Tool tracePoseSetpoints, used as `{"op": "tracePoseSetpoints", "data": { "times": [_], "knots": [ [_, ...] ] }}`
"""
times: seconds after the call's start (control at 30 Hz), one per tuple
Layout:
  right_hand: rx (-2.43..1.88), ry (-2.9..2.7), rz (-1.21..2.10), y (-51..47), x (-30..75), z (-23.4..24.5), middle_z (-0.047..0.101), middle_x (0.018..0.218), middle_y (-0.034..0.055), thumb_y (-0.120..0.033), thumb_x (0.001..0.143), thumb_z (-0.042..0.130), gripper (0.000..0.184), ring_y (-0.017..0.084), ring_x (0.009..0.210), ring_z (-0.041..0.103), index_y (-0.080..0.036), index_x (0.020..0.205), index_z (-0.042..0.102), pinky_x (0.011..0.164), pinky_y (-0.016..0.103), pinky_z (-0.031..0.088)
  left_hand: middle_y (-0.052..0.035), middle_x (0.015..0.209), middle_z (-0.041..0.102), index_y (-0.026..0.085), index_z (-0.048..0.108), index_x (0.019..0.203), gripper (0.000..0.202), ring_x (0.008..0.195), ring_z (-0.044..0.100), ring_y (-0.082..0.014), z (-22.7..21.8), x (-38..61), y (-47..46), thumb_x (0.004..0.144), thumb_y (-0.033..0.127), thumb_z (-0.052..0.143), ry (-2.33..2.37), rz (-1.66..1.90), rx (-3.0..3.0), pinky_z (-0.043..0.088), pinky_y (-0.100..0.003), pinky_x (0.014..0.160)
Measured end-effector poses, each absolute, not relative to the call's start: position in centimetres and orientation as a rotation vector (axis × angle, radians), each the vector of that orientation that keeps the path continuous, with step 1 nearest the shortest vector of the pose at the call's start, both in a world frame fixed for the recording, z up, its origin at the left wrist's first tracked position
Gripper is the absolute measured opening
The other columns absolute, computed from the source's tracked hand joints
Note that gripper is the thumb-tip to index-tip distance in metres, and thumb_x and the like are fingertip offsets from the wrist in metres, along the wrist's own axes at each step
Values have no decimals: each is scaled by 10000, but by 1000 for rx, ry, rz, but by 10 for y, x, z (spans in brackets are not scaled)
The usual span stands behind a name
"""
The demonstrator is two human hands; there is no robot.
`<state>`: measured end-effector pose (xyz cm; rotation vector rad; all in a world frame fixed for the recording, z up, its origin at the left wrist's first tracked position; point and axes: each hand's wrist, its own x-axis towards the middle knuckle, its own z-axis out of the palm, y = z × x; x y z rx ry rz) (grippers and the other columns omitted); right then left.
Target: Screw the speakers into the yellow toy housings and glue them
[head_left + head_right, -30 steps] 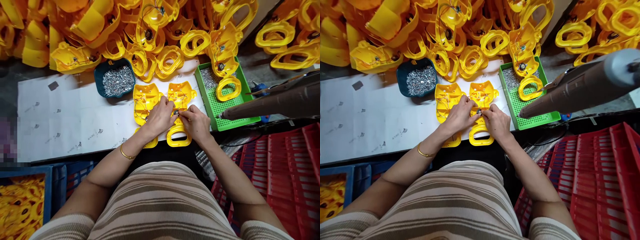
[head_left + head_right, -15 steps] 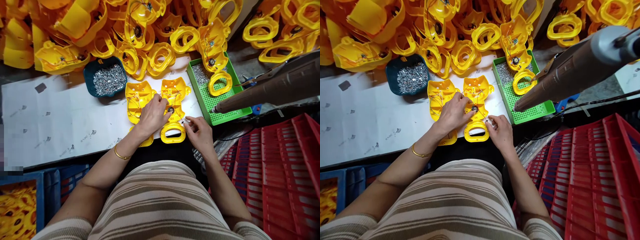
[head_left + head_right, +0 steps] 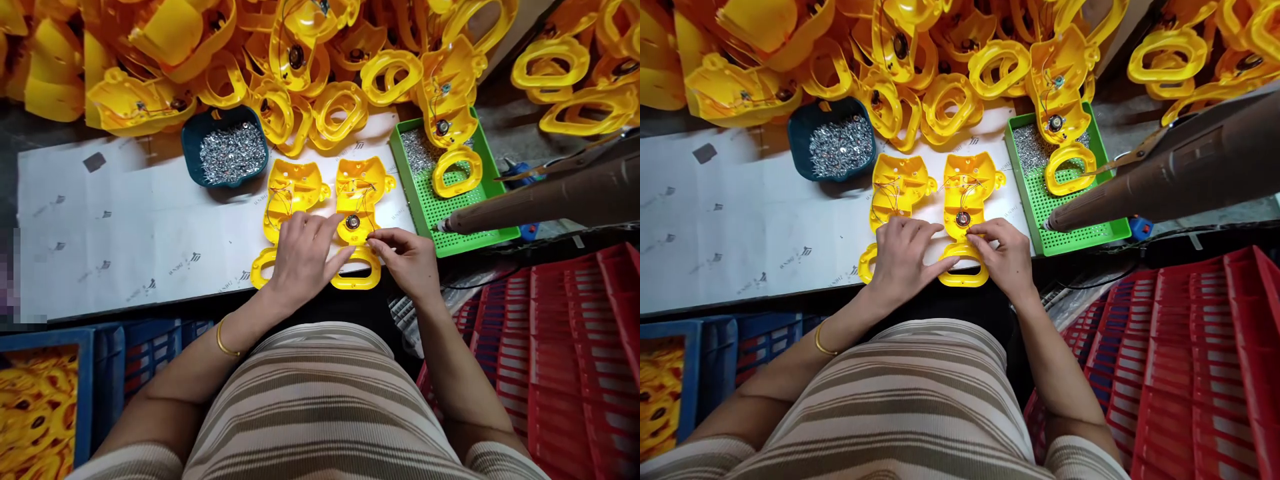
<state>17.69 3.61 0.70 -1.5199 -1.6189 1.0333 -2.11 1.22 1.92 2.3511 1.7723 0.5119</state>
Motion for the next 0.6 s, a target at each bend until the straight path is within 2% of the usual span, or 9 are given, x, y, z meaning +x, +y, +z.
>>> {"op": "tracePoseSetpoints", "data": {
  "times": [0.1,0.3,0.6],
  "knots": [
    [-1441,-1767,917,40,171,5,707,876,46,-325,835,659,166,151,703,638,-205,888,760,654,280,530,-124,1115,657,172,635,1181,466,1053,507,-314,13,-19,-1,902,541,579,1831,448,2293,353,-460,906],
    [-1455,-1986,726,41,169,2,662,883,46,-286,879,624,155,138,682,605,-202,919,748,580,253,487,-96,1175,651,238,721,953,248,1129,484,-321,8,-18,-2,889,461,634,1793,328,2259,269,-548,1003],
    [-1412,-2311,222,27,174,-14,689,978,43,-316,958,530,213,129,784,637,-221,1012,713,602,241,408,-86,1153,667,208,719,922,192,1140,488,-304,4,-14,-2,907,371,618,1714,325,2248,225,-585,1069]
  ]
}}
